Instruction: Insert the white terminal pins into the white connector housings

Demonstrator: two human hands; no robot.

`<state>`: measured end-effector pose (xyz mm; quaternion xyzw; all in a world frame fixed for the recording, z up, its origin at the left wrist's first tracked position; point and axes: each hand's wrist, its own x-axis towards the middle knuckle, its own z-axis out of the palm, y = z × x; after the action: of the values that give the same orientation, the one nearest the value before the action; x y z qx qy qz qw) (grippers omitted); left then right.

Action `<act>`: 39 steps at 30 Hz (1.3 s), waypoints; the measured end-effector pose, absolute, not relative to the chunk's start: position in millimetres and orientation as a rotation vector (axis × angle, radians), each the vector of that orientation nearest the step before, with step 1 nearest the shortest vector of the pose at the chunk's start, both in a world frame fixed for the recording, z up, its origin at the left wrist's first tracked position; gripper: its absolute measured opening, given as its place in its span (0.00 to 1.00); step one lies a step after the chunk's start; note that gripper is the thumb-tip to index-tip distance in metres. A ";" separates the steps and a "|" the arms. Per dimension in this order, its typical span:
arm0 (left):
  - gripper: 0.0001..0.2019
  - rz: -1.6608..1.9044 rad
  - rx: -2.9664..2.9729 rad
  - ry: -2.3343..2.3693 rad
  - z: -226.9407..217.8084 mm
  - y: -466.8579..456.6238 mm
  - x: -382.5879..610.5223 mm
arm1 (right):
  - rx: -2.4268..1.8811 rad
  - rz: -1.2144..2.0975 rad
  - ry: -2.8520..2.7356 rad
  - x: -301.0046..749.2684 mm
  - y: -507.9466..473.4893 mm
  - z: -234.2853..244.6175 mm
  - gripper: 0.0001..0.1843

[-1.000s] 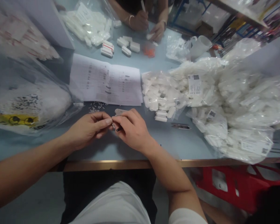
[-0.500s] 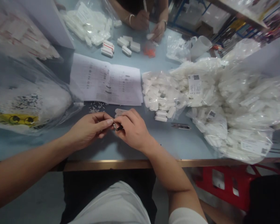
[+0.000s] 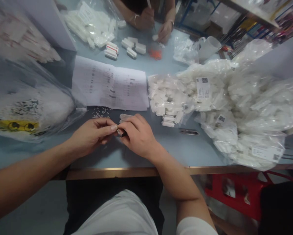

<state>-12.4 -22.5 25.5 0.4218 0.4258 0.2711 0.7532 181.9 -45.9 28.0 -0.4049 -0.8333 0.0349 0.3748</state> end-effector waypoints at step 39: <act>0.10 0.631 0.990 1.024 29.1 -14.5 -18.4 | -1.003 -0.122 -2.852 205.5 -46.5 46.6 0.11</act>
<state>-18.4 -14.5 29.1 0.4464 0.4616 0.2847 0.7118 205.5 -46.5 46.6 -0.3308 -0.9411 -0.0402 0.0580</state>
